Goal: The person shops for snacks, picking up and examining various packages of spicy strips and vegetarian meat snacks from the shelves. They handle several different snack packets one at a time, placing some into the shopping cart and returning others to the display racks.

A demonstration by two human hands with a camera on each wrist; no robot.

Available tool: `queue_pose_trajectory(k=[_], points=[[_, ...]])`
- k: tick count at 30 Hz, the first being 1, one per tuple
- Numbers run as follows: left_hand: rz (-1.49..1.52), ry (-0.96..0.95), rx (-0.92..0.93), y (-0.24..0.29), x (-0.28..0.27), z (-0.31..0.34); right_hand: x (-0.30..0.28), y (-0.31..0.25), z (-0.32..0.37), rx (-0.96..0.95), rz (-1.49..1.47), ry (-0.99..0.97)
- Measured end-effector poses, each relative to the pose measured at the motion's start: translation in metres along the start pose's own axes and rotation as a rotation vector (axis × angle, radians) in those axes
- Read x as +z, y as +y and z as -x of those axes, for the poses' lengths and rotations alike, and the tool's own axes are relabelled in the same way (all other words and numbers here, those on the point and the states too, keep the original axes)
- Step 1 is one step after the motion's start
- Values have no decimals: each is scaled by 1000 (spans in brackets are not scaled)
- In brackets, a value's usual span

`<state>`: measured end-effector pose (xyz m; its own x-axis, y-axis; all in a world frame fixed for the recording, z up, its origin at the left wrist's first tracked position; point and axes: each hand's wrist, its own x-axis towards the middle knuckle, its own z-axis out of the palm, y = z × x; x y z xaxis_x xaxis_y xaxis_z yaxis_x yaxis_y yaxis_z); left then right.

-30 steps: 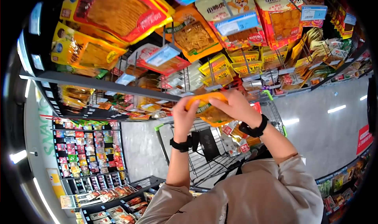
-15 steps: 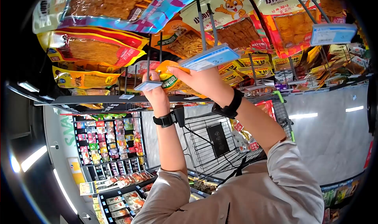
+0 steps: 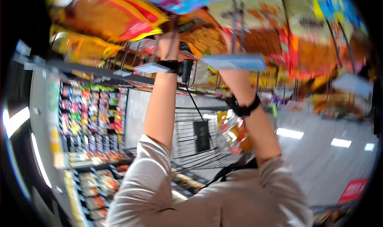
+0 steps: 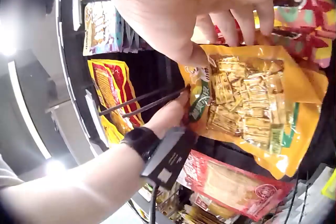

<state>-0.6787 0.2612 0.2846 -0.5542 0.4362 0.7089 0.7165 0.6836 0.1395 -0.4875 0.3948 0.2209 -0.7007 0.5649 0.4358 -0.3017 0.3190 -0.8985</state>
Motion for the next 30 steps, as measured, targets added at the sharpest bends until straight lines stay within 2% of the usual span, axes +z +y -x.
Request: queue_pose_trajectory(k=[1, 2, 3, 5, 7, 8, 10, 11, 12, 13, 14, 15, 16, 18, 19, 20, 21, 22, 23, 24, 25, 26, 27, 28, 30], points=[[-75, 13, 63, -13, 5, 1, -4, 14, 11, -145, 68, 1], [313, 50, -43, -10, 14, -2, -8, 22, 24, -284, 131, 18], [705, 130, -130, -8, 23, -6, -15, 8, 39, -134, 54, 14], [969, 177, -197, 13, 16, 5, -29, 24, 89, 57, 13, -129], [555, 227, -162, 26, -11, 12, -38, 41, 136, 154, -25, -266], [194, 259, -146, 37, -24, 26, -44, 51, 162, 172, -60, -301], [143, 308, -115, 42, -38, 81, -66, 74, 215, 225, 138, -527], [330, 151, -237, 60, -56, 119, -77, 90, 240, 348, 149, -661], [319, 78, -318, 73, -62, 163, -89, 108, 265, 476, 164, -791], [406, -139, -467, 80, -67, 212, -101, 138, 299, 517, 148, -859], [340, -166, -281, 90, -78, 247, -114, 166, 330, 559, 135, -928], [292, -331, -410, 95, -86, 295, -129, 178, 348, 594, 158, -1034], [261, -434, -525, 91, -95, 340, -143, 194, 365, 716, 215, -1214], [-55, -490, -593, 56, -114, 429, -165, 233, 400, 763, 260, -1427], [-80, -548, -737, 39, -135, 446, -174, 248, 409, 815, 231, -1522], [-323, -584, -821, 35, -159, 451, -181, 256, 415, 875, 200, -1612], [-437, -513, -836, 8, -173, 489, -186, 258, 417, 933, 224, -1645], [-552, -592, -985, 1, -194, 487, -188, 251, 415, 845, 251, -1707], [-655, -620, -1010, -19, -209, 505, -195, 301, 441, 773, 234, -1896], [-684, -624, -1080, -33, -222, 517, -203, 320, 452, 851, 180, -1888], [-682, -647, -1143, -44, -233, 532, -189, 265, 417, 731, 431, -1834], [-684, -660, -1202, -53, -241, 546, -197, 275, 428, 866, 262, -1679], [-689, -714, -1281, -60, -247, 560, -193, 274, 423, 883, 300, -1714], [-694, -763, -1354, -64, -252, 573, -179, 222, 399, 1061, 431, -1563], [-636, -767, -1393, -62, -260, 594, -170, 204, 386, 1269, 504, -1437]])
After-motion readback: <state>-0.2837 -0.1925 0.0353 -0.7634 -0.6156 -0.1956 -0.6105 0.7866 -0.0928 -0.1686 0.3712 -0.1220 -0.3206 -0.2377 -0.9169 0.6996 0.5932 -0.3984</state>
